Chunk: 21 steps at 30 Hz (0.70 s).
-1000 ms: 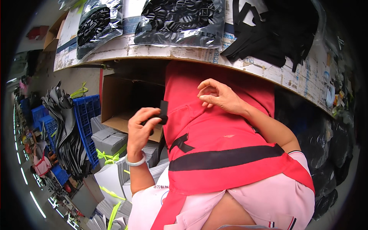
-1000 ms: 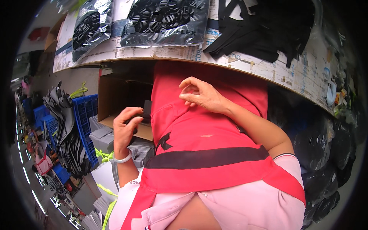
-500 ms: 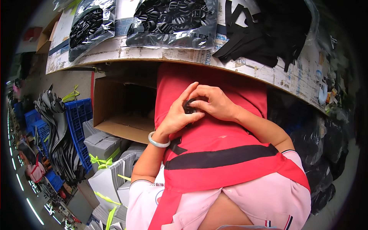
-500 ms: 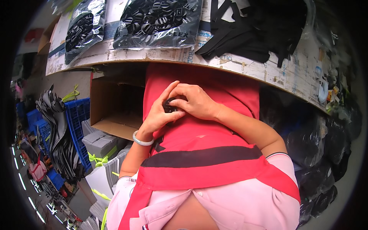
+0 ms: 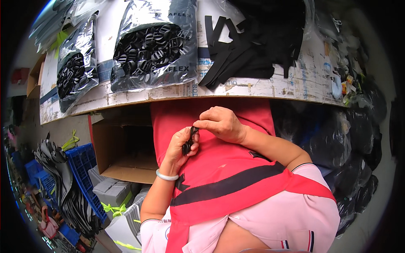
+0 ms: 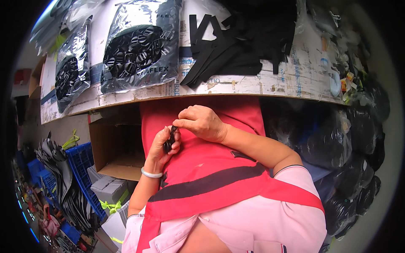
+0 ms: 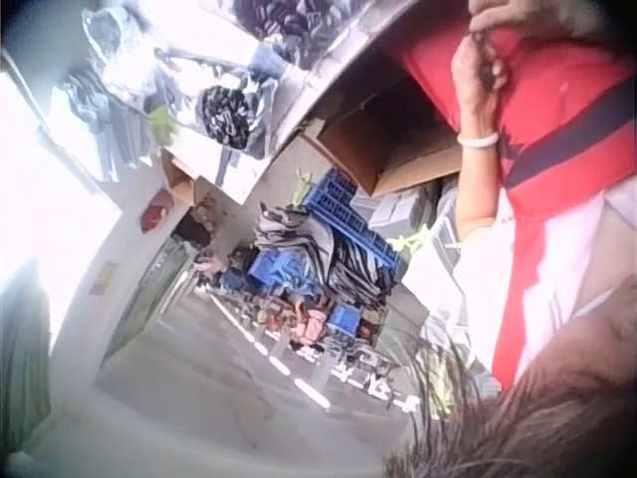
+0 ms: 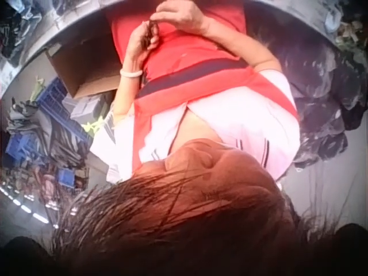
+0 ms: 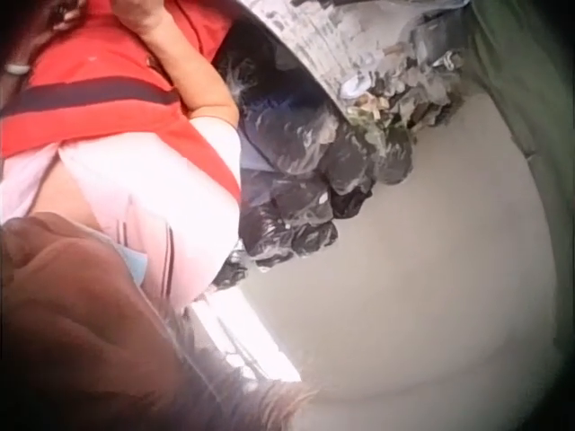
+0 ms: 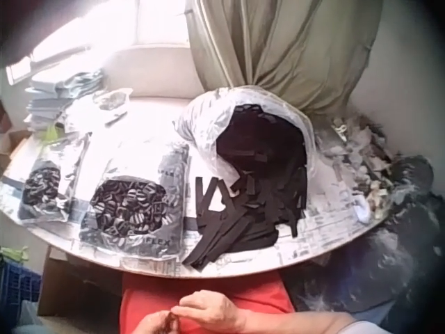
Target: Assembling plastic buckles and black fabric straps at a workstation.
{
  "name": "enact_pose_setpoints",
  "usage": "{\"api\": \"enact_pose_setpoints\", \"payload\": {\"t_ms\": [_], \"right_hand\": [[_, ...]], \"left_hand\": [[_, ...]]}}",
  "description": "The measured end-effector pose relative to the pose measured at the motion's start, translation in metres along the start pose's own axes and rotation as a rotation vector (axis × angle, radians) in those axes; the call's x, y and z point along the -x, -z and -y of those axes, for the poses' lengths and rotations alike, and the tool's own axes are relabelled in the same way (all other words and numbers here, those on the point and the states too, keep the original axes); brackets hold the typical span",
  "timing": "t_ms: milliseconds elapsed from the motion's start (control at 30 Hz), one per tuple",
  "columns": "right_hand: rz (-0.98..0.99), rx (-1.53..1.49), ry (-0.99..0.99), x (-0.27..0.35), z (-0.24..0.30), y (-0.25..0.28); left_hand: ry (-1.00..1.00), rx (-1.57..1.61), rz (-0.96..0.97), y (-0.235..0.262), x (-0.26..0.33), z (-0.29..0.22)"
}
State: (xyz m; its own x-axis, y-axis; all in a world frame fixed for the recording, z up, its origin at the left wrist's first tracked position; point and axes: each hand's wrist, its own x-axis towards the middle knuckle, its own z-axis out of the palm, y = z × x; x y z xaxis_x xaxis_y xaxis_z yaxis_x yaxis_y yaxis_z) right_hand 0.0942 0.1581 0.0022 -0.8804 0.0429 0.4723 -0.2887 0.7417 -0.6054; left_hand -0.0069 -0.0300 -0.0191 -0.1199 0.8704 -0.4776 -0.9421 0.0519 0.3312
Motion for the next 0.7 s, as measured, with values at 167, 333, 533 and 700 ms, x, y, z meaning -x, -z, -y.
{"api": "enact_pose_setpoints", "payload": {"t_ms": [167,333,533,700], "right_hand": [[0.020,0.055,-0.058,0.003,-0.001,-0.002],[-0.017,0.441,-0.138,-0.018,-0.051,0.065],[-0.047,0.499,-0.190,0.002,-0.089,0.081],[-0.237,0.548,-0.077,-0.017,-0.079,0.090]], "left_hand": [[-0.118,-0.118,-0.263,-0.017,-0.012,0.005],[-0.370,-0.272,-0.329,-0.007,-0.018,-0.008],[-0.393,-0.358,-0.345,-0.012,-0.023,-0.007],[-0.402,-0.445,-0.350,-0.016,-0.025,-0.007]]}}
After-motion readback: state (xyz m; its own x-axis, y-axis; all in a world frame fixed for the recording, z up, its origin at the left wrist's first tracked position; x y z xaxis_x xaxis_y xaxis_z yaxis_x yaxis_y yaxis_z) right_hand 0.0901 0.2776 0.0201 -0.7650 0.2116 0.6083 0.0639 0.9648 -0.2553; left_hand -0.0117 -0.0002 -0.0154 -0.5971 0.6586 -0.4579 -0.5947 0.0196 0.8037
